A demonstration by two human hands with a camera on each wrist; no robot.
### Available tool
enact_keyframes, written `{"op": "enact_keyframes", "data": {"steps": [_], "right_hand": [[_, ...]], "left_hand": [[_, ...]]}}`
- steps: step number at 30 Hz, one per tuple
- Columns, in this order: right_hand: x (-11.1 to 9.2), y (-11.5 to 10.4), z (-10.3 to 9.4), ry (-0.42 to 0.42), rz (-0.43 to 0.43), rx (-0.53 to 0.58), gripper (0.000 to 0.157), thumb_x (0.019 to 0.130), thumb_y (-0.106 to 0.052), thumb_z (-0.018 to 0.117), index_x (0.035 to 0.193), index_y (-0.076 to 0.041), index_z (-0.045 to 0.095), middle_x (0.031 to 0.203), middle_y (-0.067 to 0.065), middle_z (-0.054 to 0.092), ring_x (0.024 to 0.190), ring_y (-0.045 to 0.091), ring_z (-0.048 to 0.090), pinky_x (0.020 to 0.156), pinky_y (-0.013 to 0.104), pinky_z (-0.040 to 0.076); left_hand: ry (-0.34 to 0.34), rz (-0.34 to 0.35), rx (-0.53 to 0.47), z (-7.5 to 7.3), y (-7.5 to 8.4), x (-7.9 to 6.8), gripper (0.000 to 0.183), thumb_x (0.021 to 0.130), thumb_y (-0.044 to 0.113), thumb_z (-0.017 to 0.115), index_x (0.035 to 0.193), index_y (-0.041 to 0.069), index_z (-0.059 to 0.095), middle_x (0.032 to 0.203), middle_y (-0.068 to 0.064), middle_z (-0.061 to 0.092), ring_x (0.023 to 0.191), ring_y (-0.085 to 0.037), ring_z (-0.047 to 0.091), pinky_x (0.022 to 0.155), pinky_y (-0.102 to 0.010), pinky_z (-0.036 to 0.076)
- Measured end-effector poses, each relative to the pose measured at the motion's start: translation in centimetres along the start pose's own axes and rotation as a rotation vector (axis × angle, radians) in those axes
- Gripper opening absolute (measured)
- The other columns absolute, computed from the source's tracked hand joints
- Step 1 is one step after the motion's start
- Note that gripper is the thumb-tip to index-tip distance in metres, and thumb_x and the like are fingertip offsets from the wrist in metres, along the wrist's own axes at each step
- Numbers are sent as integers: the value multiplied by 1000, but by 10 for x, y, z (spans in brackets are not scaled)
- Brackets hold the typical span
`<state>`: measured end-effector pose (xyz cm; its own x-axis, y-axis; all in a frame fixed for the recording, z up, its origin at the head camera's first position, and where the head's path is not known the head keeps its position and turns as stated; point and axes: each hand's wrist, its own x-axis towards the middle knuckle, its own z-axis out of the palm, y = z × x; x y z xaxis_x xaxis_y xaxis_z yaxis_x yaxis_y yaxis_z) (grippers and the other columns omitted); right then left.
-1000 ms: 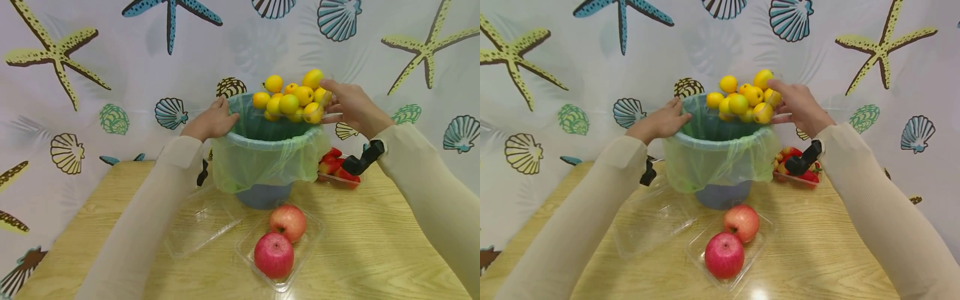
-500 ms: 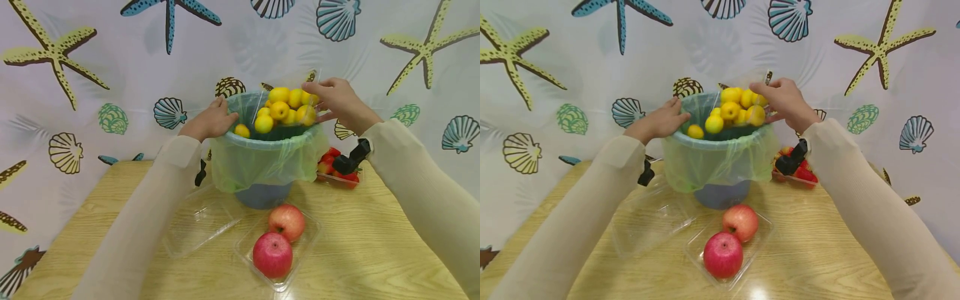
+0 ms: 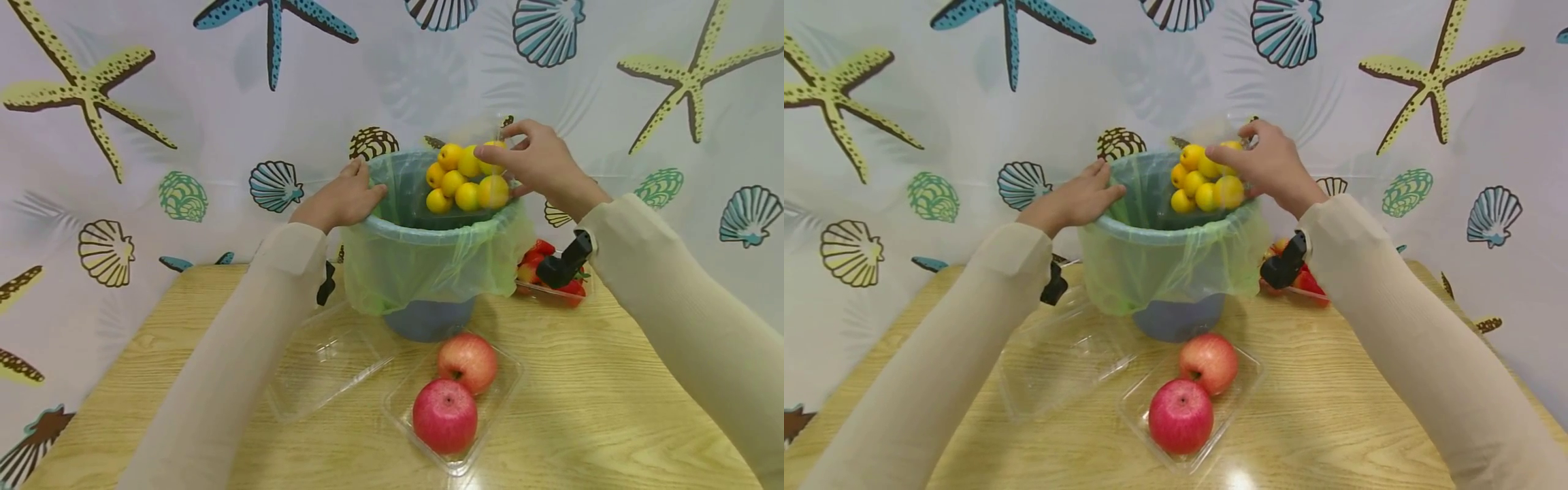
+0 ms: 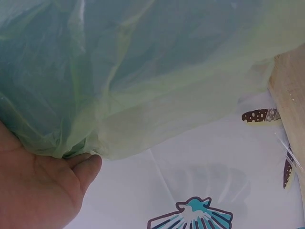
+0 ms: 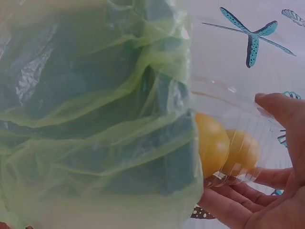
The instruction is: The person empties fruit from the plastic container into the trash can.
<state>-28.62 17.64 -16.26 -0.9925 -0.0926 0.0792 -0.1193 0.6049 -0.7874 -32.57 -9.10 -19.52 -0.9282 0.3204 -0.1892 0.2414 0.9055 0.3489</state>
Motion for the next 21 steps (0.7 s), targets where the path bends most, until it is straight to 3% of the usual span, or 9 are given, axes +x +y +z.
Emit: {"op": "enact_keyframes", "data": {"steps": [9,21], "right_hand": [[-2,0,6,0,-48,-85,78,87,-51,62,146,-11,32,129,17,48,99,27,54,71,28,55],[0,0,11,-9,-122,-98,77,85,-43,68,148,-16,32,121,14,45,101,27,49,82,40,54]], "left_hand": [[-7,1,-8,0,1,-1,70,104,41,20,150,2,-15,158,-11,-23,147,-27,-15,120,-47,3],[2,-2,-20,0,0,-1,70,104,41,23,150,2,-13,158,-11,-22,147,-28,-14,120,-47,3]]}}
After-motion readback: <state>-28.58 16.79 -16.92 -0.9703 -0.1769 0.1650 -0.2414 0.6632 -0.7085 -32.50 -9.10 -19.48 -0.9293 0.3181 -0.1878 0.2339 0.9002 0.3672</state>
